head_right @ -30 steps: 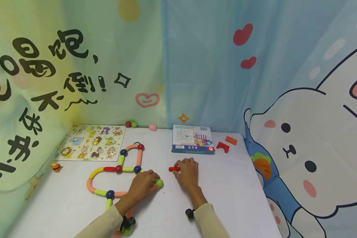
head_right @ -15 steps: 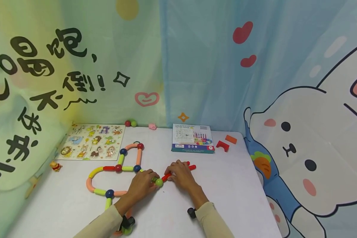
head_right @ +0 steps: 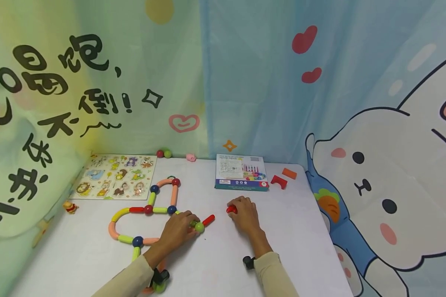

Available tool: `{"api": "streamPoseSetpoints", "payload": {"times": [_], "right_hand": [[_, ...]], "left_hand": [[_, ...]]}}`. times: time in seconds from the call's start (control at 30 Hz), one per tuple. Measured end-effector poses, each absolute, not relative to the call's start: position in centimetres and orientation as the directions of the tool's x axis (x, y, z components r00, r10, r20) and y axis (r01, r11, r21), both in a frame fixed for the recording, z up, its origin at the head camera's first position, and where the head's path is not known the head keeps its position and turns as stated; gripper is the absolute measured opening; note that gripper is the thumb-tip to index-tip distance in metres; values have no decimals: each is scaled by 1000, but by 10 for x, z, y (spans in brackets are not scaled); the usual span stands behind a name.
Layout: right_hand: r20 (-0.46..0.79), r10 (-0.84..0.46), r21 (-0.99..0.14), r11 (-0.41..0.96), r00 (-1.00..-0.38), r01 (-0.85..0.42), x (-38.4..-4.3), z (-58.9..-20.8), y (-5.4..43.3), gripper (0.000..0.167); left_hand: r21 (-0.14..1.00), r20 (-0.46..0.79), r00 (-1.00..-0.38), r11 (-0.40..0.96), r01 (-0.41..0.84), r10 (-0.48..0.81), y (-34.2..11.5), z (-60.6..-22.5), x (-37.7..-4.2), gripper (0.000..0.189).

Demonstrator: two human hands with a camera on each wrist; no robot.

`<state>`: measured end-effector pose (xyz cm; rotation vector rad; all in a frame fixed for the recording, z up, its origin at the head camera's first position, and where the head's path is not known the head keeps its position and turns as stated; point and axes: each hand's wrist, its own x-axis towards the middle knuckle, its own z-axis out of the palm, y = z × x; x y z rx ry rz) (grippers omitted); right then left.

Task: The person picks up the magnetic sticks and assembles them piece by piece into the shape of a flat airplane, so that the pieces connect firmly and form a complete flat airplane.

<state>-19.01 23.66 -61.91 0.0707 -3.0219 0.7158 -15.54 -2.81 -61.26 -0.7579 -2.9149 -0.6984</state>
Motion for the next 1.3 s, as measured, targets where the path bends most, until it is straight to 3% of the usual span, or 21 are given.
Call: {"api": "streamPoseSetpoints", "payload": {"times": [0.2, 0.4, 0.57, 0.77, 0.93, 1.17, 1.3], "right_hand": [[141, -11, -427, 901, -990, -71, -185, -622, 223, 26], [249, -19, -492, 859, -968, -144, -160, -611, 202, 25], [171, -89, -571, 803, -981, -172, -131, -611, 192, 22], [7, -132, -651, 752, -991, -105, -110, -615, 182, 21], [12, -114, -687, 720, -993, -91, -109, -613, 170, 20], [-4, -108, -608, 790, -994, -83, -108, -616, 162, 29], [11, -106, -627, 774, -994, -89, -107, -616, 162, 26]], "left_hand": [[407, 160, -878, 781, 474, 451, -28, -613, -156, 39], [408, 158, -880, 782, 470, 447, -28, -613, -155, 39], [392, 181, -876, 784, 482, 448, -28, -615, -155, 39], [383, 215, -866, 776, 501, 452, -28, -618, -156, 37], [368, 219, -867, 785, 499, 448, -28, -616, -156, 38], [376, 201, -872, 787, 489, 446, -28, -616, -157, 39], [381, 199, -870, 783, 493, 451, -28, -615, -157, 38]]}}
